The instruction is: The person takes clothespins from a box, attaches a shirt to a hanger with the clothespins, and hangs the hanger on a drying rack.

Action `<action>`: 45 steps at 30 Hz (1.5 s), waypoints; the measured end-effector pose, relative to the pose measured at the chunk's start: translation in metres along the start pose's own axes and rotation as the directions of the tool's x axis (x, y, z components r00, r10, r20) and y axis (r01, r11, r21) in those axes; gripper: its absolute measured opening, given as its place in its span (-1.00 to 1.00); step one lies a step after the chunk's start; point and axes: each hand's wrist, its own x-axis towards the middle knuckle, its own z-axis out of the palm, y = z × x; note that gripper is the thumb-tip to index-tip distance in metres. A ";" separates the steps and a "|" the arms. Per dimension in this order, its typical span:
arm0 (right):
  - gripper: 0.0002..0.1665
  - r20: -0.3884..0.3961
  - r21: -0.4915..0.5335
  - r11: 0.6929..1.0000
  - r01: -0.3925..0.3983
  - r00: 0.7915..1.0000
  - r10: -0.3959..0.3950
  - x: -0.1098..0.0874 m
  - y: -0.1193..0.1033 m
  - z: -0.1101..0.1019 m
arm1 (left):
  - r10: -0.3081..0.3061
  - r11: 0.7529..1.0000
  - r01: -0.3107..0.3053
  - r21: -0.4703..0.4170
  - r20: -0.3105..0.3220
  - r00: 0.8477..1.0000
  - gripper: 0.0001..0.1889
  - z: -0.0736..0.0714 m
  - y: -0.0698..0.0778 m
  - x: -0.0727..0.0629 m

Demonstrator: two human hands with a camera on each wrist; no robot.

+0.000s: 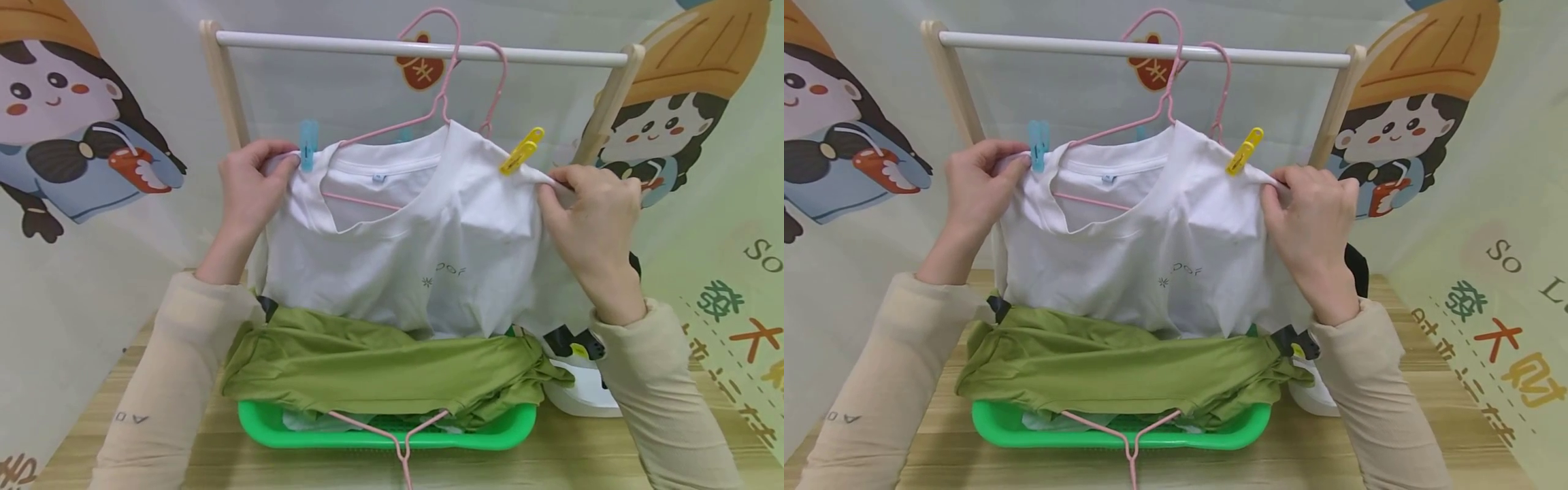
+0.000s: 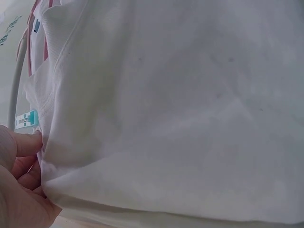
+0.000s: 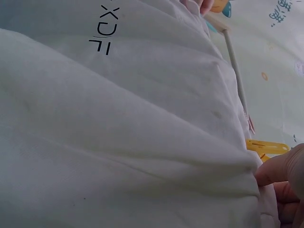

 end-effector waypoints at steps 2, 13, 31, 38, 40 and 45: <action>-0.81 0.008 0.000 1.000 0.006 1.000 -0.006 -0.001 0.000 -0.001 | -0.010 1.000 0.010 -0.003 0.011 1.000 -0.84 0.001 -0.001 0.000; -0.86 0.071 0.050 0.998 0.046 0.996 -0.049 -0.008 -0.002 -0.008 | 0.046 0.998 -0.050 0.038 0.081 0.996 -0.82 0.006 -0.012 -0.002; -0.85 0.057 0.094 0.984 0.152 0.986 -0.158 -0.020 0.006 -0.004 | 0.064 0.992 -0.088 0.093 0.241 0.969 -0.72 0.017 -0.028 -0.006; -0.87 0.037 0.121 0.979 0.163 0.985 -0.168 -0.021 0.007 -0.003 | 0.073 0.990 -0.104 0.098 0.279 0.957 -0.67 0.018 -0.028 -0.007; -0.86 0.043 0.119 0.979 0.167 0.984 -0.173 -0.021 0.008 -0.004 | 0.074 0.990 -0.105 0.091 0.294 0.953 -0.64 0.017 -0.028 -0.008; -0.87 0.004 0.200 0.966 0.163 0.986 -0.167 -0.023 0.009 -0.005 | 0.100 0.991 -0.122 0.053 0.306 0.947 -0.61 0.015 -0.027 -0.011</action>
